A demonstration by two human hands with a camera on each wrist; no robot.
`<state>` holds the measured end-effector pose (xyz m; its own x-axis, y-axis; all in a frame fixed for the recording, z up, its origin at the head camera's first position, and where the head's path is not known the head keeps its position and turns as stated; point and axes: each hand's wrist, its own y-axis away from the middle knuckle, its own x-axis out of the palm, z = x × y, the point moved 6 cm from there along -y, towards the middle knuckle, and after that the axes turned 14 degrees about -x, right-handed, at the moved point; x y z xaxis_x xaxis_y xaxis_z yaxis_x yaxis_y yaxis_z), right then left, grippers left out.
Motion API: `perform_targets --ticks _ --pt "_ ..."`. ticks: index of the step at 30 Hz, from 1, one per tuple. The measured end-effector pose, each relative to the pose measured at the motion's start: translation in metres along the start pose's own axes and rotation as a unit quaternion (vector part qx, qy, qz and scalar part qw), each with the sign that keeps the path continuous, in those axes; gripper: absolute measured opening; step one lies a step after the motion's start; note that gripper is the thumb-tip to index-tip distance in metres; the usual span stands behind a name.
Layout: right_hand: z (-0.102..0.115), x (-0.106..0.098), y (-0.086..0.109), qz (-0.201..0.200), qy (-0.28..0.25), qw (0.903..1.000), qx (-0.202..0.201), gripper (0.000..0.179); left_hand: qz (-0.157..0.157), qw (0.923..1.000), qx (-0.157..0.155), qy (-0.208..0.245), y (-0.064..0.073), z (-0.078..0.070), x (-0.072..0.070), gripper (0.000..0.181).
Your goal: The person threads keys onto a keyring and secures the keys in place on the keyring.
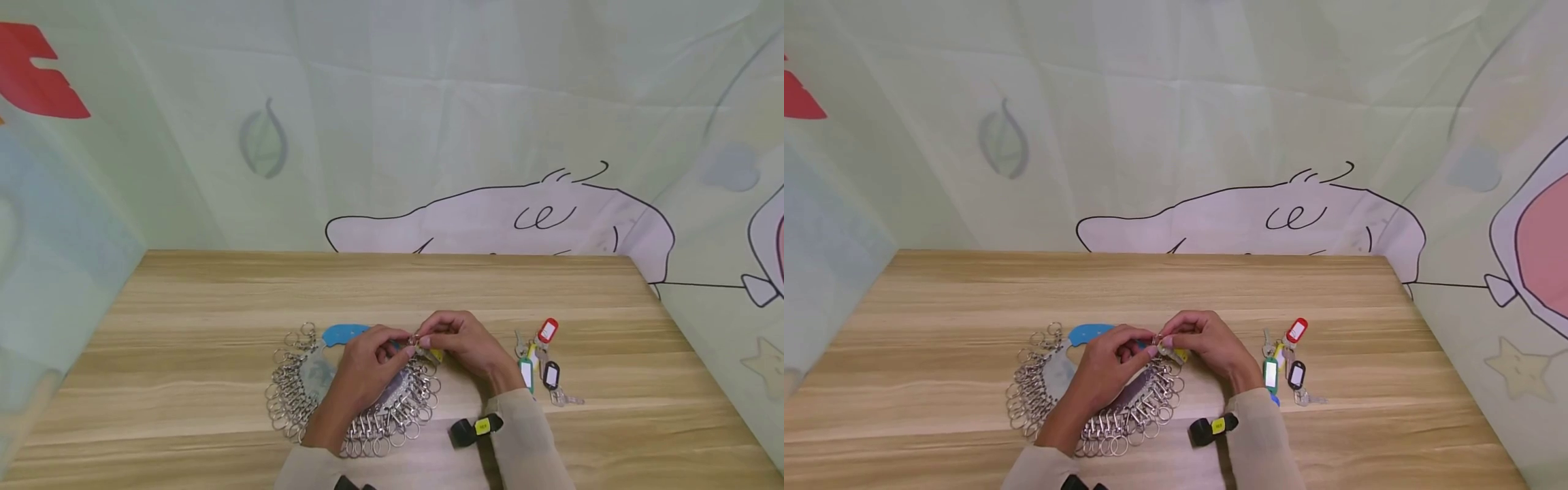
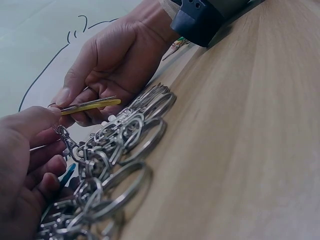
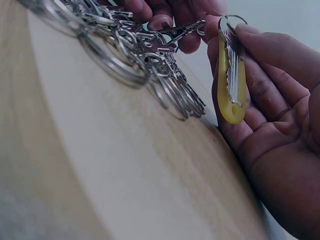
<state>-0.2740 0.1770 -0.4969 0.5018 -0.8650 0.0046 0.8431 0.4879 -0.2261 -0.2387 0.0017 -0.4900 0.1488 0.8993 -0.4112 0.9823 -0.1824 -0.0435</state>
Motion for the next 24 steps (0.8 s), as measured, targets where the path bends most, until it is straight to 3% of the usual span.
perform_targets --ticks 14,24 --pt "-0.0015 0.0004 0.0004 -0.005 0.004 1.0000 0.003 0.009 -0.004 1.0000 -0.009 -0.002 -0.0005 0.0021 0.0002 0.027" --pt "-0.0022 -0.0009 0.0000 -0.007 0.014 0.9998 0.012 0.009 -0.013 0.9996 0.025 0.011 0.0006 -0.0009 -0.0003 0.047"
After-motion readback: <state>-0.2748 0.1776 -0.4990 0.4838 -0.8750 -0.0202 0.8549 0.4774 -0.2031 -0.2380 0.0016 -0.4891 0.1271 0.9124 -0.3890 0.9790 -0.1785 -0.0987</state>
